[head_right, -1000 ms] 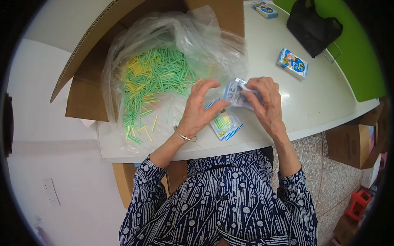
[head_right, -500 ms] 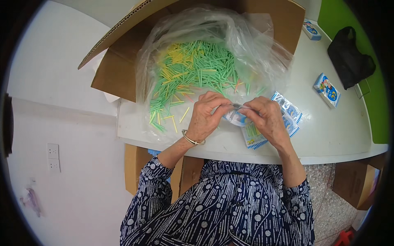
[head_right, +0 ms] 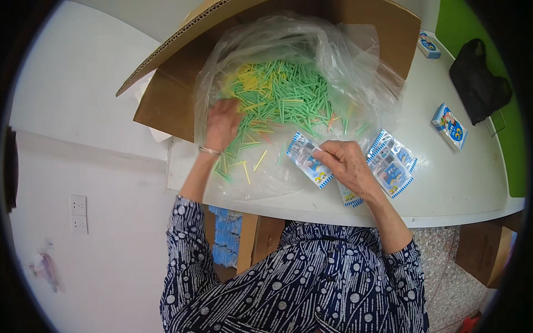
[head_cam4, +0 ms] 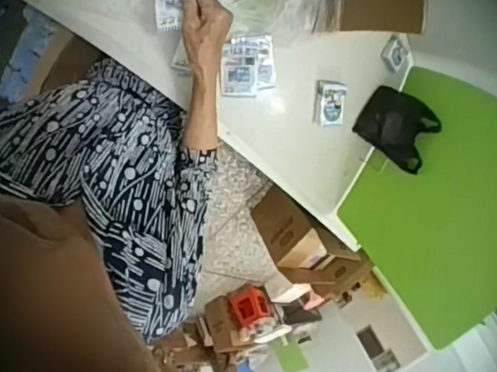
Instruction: Packaging drinking straws into small plastic packets at a workstation.
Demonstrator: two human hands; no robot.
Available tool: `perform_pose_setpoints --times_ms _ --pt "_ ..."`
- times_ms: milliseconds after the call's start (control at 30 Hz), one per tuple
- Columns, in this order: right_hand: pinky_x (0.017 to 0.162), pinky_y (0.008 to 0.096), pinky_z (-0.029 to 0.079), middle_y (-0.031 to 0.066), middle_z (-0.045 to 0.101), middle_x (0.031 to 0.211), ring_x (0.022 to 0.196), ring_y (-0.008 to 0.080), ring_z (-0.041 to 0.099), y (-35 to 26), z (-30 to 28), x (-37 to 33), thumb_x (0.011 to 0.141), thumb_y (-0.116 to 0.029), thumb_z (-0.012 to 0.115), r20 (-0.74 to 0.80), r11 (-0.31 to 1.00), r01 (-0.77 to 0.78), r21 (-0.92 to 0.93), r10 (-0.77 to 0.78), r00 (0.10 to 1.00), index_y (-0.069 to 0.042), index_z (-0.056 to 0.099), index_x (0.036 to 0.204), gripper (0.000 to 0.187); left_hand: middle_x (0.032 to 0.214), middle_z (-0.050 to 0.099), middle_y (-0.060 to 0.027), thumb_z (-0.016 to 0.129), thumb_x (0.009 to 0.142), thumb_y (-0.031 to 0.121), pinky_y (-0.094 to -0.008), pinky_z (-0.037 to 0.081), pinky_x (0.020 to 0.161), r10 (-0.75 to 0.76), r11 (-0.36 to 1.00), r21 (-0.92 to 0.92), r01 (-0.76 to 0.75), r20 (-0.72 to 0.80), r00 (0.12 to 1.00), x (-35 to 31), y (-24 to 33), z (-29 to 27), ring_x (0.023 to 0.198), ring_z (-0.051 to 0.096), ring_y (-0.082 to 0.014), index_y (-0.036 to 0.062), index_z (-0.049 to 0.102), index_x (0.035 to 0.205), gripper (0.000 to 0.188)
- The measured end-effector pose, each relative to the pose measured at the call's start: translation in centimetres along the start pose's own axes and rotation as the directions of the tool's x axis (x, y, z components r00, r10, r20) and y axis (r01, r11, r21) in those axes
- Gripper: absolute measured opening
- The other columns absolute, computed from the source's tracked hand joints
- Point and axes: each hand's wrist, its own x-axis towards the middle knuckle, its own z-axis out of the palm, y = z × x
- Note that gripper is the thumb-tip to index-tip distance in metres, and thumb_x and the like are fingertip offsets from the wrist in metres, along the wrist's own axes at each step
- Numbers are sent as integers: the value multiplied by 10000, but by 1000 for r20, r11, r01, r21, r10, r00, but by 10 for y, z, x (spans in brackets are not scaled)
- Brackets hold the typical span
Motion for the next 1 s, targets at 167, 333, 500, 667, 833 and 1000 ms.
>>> perform_pose_setpoints --times_ms 167,333,500,667,833,1000 --pt "498 263 327 11 524 592 560 68 407 -10 -9 -5 871 -192 607 18 986 -80 150 78 997 49 639 814 249 1365 416 -152 531 791 88 -428 377 951 123 889 426 -168 131 984 3 -45 4 1162 439 -286 27 535 1204 418" --pt "511 249 327 -20 523 608 581 52 410 -12 -19 -5 872 -211 614 45 978 -124 169 118 992 43 648 810 263 1398 369 -161 483 809 62 -461 333 1003 184 852 459 -253 191 964 21 -46 9 1241 383 -319 -2 490 1233 428" --pt "499 239 326 -14 536 609 572 47 418 -13 -24 -7 870 -218 619 37 978 -124 169 119 992 43 665 834 268 1388 370 -172 464 823 52 -473 352 995 179 868 434 -243 184 967 37 -42 13 1282 339 -348 -12 503 1136 322" --pt "506 236 342 -20 549 622 583 41 431 -10 -35 -18 869 -207 620 12 973 -140 184 140 990 42 668 839 256 1328 424 -185 489 818 76 -470 355 993 140 934 316 -163 94 986 34 -29 8 1256 366 -370 3 529 1020 218" --pt "517 227 352 -29 560 633 588 39 440 8 -51 -29 869 -197 622 -42 969 -135 205 147 988 40 668 841 243 1151 546 -192 548 832 95 -441 394 953 -8 998 63 6 41 999 33 9 -2 1144 450 -390 7 511 1034 224" --pt "531 212 345 -48 566 642 601 18 443 24 -61 -38 873 -205 624 -3 917 -214 337 229 974 19 678 822 236 1004 625 -156 494 929 165 -396 473 833 -378 702 -546 458 259 889 43 76 4 929 609 -354 11 513 1005 173"
